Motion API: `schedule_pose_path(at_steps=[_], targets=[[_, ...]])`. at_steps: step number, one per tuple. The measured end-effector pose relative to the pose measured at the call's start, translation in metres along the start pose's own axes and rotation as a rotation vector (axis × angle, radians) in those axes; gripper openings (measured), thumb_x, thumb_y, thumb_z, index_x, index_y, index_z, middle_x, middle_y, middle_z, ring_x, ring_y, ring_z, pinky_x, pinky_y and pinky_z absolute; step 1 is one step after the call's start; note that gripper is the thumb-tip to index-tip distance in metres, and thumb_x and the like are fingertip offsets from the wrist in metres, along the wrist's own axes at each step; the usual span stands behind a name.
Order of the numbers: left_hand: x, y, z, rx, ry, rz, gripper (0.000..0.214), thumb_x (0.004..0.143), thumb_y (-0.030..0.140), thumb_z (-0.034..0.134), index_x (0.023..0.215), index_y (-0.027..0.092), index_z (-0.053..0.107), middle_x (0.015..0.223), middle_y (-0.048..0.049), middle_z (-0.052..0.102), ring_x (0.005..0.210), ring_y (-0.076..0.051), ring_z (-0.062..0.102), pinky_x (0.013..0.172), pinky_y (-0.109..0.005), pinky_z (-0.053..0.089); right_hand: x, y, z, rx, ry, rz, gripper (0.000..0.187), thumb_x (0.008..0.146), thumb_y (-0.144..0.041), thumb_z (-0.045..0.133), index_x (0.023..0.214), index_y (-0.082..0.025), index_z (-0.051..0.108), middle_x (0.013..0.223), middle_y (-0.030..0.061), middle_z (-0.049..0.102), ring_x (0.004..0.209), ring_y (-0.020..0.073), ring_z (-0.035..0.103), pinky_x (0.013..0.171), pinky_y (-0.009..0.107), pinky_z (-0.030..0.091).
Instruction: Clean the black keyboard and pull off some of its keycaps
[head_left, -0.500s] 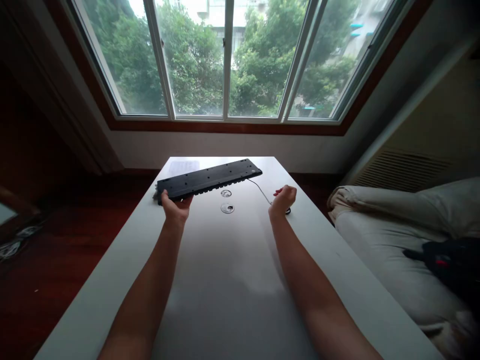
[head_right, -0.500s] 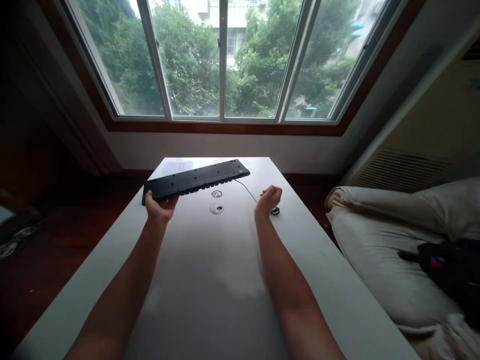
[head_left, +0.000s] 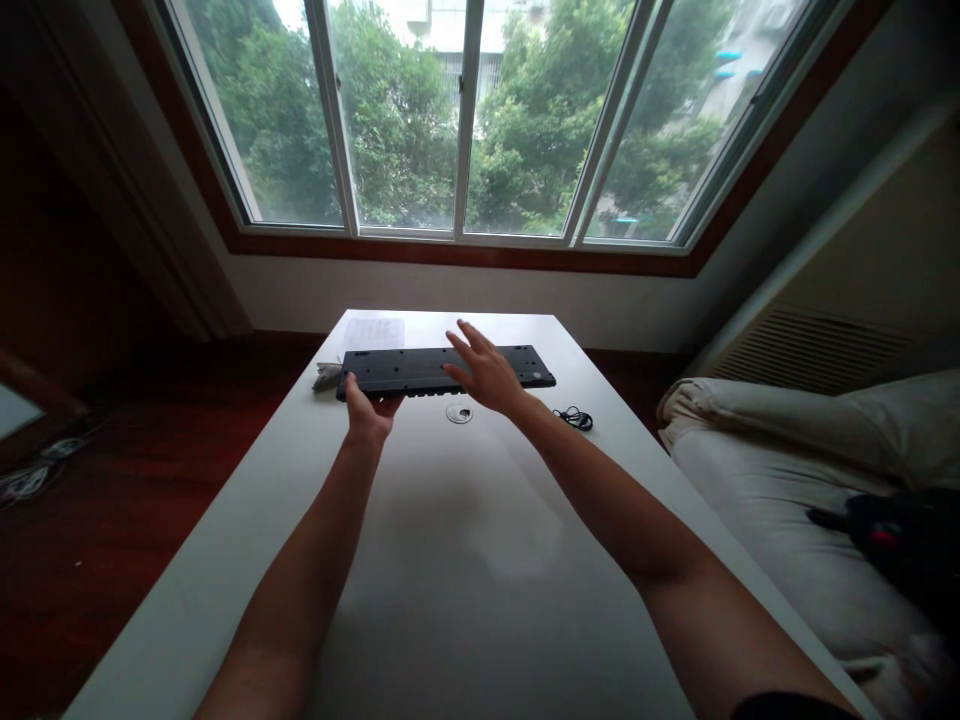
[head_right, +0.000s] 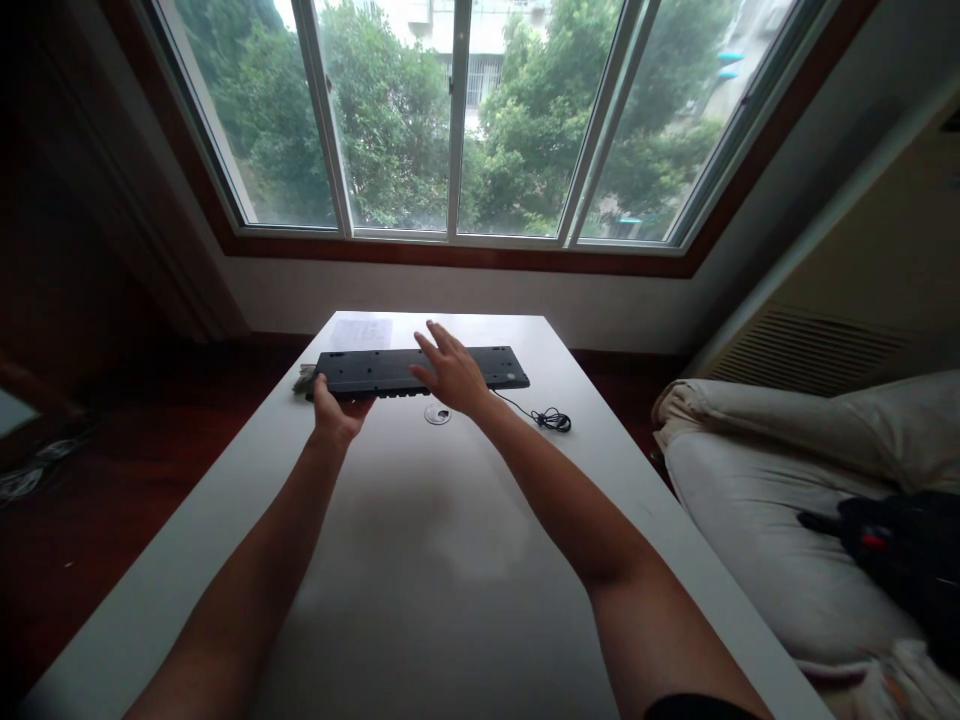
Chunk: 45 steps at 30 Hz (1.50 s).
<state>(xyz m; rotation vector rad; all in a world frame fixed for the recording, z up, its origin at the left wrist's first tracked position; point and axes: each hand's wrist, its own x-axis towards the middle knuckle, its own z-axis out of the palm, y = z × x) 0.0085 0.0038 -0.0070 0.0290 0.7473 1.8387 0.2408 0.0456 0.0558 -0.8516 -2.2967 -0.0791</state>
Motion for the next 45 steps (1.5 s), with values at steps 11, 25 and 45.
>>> schedule_pose_path(at_steps=[11,25,45], targets=[[-0.004,0.002,0.005,0.058,0.038,-0.033,0.048,0.094,0.059,0.051,0.128,0.028,0.063,0.124,-0.011,0.065,0.116,-0.028,0.063,0.086,-0.041,0.061,0.013,0.009,0.035,-0.089,-0.285,-0.022,0.087,0.096,-0.069,0.046,0.162,-0.016,0.026,0.167,0.0149,0.017,0.155,0.0332,0.017,0.124,0.054,0.022],[0.003,-0.003,-0.002,0.088,0.056,-0.074,0.047,0.093,0.06,0.052,0.127,0.029,0.063,0.119,-0.0104,0.066,0.11,-0.026,0.066,0.084,-0.039,0.06,0.017,0.016,0.034,-0.006,-0.171,-0.007,0.085,0.097,-0.071,0.041,0.161,-0.018,0.029,0.166,0.0139,0.025,0.154,0.0322,0.021,0.125,0.055,0.022],[0.021,0.001,-0.021,0.078,0.004,-0.075,0.057,0.092,0.072,0.042,0.122,0.03,0.067,0.119,-0.0104,0.066,0.107,-0.028,0.065,0.083,-0.044,0.059,-0.002,0.036,0.024,0.093,-0.201,0.023,0.066,0.093,-0.052,0.063,0.15,-0.021,0.051,0.155,0.0135,0.046,0.144,0.0349,0.042,0.118,0.057,0.036]])
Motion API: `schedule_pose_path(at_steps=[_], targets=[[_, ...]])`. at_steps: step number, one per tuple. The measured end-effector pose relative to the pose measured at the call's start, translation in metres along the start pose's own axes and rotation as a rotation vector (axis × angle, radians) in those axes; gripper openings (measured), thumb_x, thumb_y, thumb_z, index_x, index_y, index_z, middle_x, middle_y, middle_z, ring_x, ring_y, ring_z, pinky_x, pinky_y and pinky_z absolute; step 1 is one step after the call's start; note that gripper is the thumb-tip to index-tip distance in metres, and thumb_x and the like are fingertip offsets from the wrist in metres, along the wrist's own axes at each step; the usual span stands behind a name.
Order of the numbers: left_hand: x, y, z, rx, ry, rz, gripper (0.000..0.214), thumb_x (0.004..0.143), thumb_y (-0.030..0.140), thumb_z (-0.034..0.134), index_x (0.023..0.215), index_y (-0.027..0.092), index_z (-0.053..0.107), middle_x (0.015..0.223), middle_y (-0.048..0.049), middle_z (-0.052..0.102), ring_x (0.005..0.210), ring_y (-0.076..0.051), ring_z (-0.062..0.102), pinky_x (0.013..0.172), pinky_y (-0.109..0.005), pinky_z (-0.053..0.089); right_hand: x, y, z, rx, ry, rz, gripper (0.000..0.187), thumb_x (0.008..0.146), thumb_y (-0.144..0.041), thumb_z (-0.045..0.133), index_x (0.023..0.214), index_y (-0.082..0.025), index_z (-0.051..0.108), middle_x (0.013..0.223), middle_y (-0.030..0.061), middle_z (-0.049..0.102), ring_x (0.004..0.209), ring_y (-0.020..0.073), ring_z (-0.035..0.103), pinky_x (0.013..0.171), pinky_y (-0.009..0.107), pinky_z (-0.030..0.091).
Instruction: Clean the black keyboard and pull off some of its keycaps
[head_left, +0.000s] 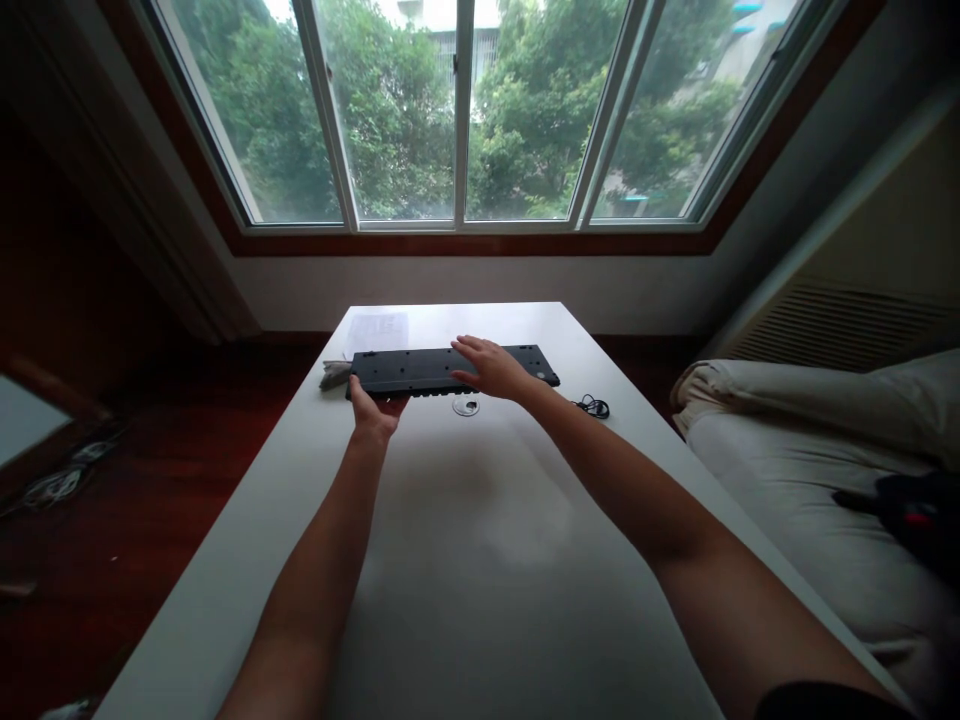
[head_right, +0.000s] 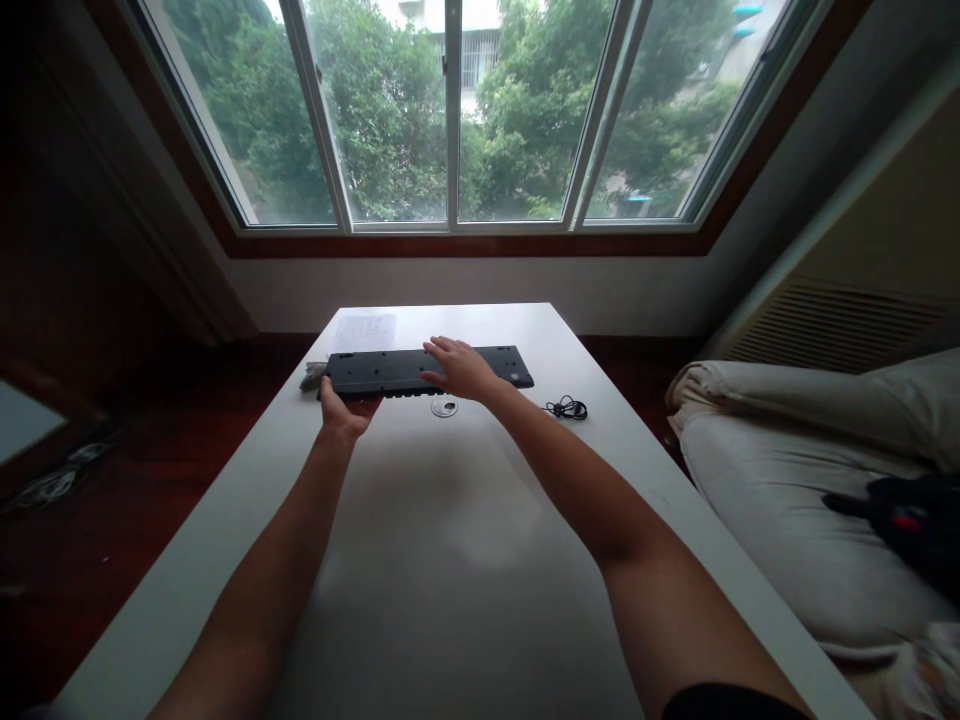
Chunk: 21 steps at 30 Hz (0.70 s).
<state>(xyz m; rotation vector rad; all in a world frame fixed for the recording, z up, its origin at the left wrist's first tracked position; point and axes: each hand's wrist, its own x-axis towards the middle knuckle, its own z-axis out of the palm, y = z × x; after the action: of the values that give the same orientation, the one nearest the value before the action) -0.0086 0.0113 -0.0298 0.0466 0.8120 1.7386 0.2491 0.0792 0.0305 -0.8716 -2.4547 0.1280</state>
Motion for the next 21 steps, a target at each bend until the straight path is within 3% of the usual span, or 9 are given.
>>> schedule_pose_path(at_steps=[4,8,10,11,13,15,17,18,21], targets=[[0.002,0.001,-0.002,-0.017,0.023,-0.011,0.058,0.092,0.072,0.041,0.122,0.03,0.067,0.118,-0.0107,0.066,0.108,-0.027,0.065,0.083,-0.043,0.059,-0.023,0.011,-0.023,0.281,0.061,0.087,0.048,0.09,-0.052,0.067,0.129,-0.025,0.069,0.131,0.0082,0.068,0.12,0.0296,0.064,0.105,0.05,0.05],[0.002,0.003,-0.005,-0.019,0.037,0.009,0.058,0.092,0.072,0.041,0.123,0.031,0.066,0.119,-0.0105,0.066,0.11,-0.027,0.065,0.084,-0.043,0.059,-0.066,0.036,-0.031,0.437,0.428,0.389,0.038,0.092,-0.052,0.06,0.108,-0.02,0.075,0.099,0.0062,0.076,0.091,0.0219,0.07,0.089,0.041,0.056],[0.001,0.005,-0.007,-0.029,0.032,0.023,0.057,0.092,0.071,0.042,0.125,0.031,0.065,0.12,-0.0101,0.066,0.11,-0.027,0.065,0.084,-0.044,0.059,-0.091,0.049,-0.026,0.467,0.54,0.529,0.037,0.093,-0.051,0.056,0.098,-0.018,0.074,0.085,0.005,0.074,0.076,0.0187,0.068,0.077,0.036,0.057],[0.0,0.006,-0.008,-0.038,0.028,0.027,0.057,0.092,0.071,0.043,0.126,0.031,0.065,0.12,-0.0099,0.066,0.111,-0.027,0.065,0.084,-0.044,0.059,-0.103,0.055,-0.022,0.492,0.514,0.569,0.037,0.092,-0.05,0.057,0.093,-0.018,0.073,0.081,0.0048,0.073,0.072,0.0176,0.067,0.073,0.034,0.056],[-0.001,0.008,-0.009,-0.06,0.012,0.029,0.057,0.092,0.071,0.042,0.126,0.031,0.065,0.12,-0.0102,0.066,0.111,-0.028,0.065,0.084,-0.045,0.059,-0.126,0.064,-0.012,0.59,0.336,0.608,0.037,0.09,-0.05,0.059,0.088,-0.016,0.073,0.08,0.0062,0.073,0.067,0.0174,0.065,0.067,0.033,0.056],[-0.003,0.011,-0.008,-0.077,-0.009,0.031,0.058,0.093,0.071,0.041,0.126,0.03,0.065,0.12,-0.0111,0.066,0.112,-0.028,0.064,0.084,-0.044,0.059,-0.143,0.07,-0.001,0.646,0.067,0.619,0.037,0.087,-0.052,0.063,0.086,-0.016,0.074,0.083,0.0084,0.073,0.07,0.0198,0.067,0.067,0.036,0.057],[-0.004,0.014,-0.006,-0.084,-0.024,0.038,0.059,0.093,0.071,0.041,0.126,0.03,0.066,0.12,-0.0116,0.066,0.112,-0.028,0.064,0.084,-0.044,0.059,-0.153,0.073,0.008,0.589,-0.058,0.594,0.037,0.08,-0.054,0.072,0.091,-0.019,0.076,0.095,0.0105,0.074,0.083,0.0248,0.07,0.076,0.042,0.059],[-0.005,0.015,-0.005,-0.083,-0.029,0.041,0.059,0.093,0.071,0.041,0.125,0.03,0.066,0.12,-0.0115,0.066,0.112,-0.028,0.064,0.084,-0.044,0.059,-0.156,0.074,0.013,0.529,-0.019,0.575,0.039,0.077,-0.054,0.076,0.097,-0.02,0.077,0.105,0.0117,0.073,0.095,0.0281,0.07,0.084,0.047,0.058],[-0.008,0.016,0.0,-0.085,-0.044,0.038,0.058,0.094,0.071,0.04,0.124,0.03,0.067,0.12,-0.0112,0.066,0.112,-0.029,0.064,0.084,-0.045,0.059,-0.155,0.077,0.026,0.404,0.317,0.515,0.064,0.074,-0.06,0.077,0.126,-0.023,0.067,0.139,0.0143,0.059,0.132,0.0341,0.053,0.108,0.057,0.045]])
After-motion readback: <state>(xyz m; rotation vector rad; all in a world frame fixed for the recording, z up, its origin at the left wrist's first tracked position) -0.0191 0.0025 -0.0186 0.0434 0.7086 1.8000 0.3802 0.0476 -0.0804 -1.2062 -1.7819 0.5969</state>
